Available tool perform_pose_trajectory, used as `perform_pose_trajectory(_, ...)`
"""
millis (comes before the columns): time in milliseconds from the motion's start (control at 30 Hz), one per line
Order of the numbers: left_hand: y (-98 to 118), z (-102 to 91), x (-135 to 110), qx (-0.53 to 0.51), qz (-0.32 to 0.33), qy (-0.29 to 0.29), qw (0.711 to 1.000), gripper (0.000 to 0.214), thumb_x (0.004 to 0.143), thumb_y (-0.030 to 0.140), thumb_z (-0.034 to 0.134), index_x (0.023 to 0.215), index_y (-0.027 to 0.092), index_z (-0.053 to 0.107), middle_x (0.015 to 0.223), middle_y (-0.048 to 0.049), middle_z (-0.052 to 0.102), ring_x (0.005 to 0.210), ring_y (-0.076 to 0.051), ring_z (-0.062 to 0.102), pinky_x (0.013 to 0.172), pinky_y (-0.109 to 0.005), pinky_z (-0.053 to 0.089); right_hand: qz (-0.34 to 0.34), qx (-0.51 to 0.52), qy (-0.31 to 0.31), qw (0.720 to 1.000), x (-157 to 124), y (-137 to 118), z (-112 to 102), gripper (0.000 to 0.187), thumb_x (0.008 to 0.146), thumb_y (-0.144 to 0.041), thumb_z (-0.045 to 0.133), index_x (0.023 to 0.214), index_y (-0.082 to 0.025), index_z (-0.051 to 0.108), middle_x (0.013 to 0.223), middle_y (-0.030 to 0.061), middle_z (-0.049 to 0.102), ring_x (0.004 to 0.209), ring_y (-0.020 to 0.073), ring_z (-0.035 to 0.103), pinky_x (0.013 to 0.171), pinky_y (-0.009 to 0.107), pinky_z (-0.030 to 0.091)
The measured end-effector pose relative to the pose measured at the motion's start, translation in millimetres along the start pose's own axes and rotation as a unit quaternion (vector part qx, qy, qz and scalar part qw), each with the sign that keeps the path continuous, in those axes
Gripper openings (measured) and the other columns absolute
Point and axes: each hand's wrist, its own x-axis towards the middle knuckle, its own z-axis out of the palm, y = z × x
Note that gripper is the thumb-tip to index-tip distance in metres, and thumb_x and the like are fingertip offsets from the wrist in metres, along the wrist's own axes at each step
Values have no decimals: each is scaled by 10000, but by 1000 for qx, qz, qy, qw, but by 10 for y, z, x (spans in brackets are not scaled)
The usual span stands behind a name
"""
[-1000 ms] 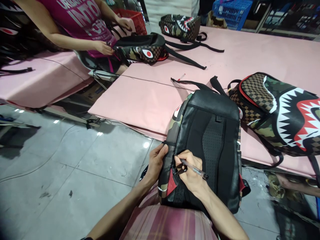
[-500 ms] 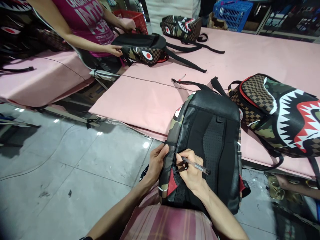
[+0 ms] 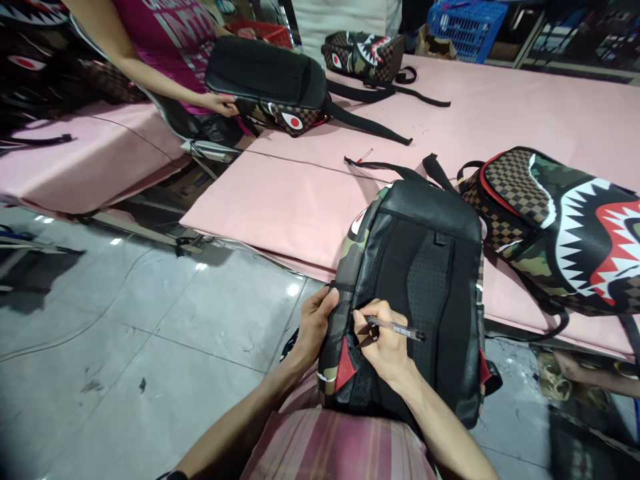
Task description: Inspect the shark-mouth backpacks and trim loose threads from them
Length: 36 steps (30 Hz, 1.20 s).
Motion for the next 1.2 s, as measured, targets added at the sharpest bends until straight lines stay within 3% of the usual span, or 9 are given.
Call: perform_pose_trajectory(1200,-20,-16,2,18,20,11,1000,339,728,464,647,677,139,564,607,37,473,552,-82,363,520,-202,308,5,21,-3,1000,-16,20,1,108,857,-161,539,786,-212,476,633,-37,517,491,85,491,461,206,365)
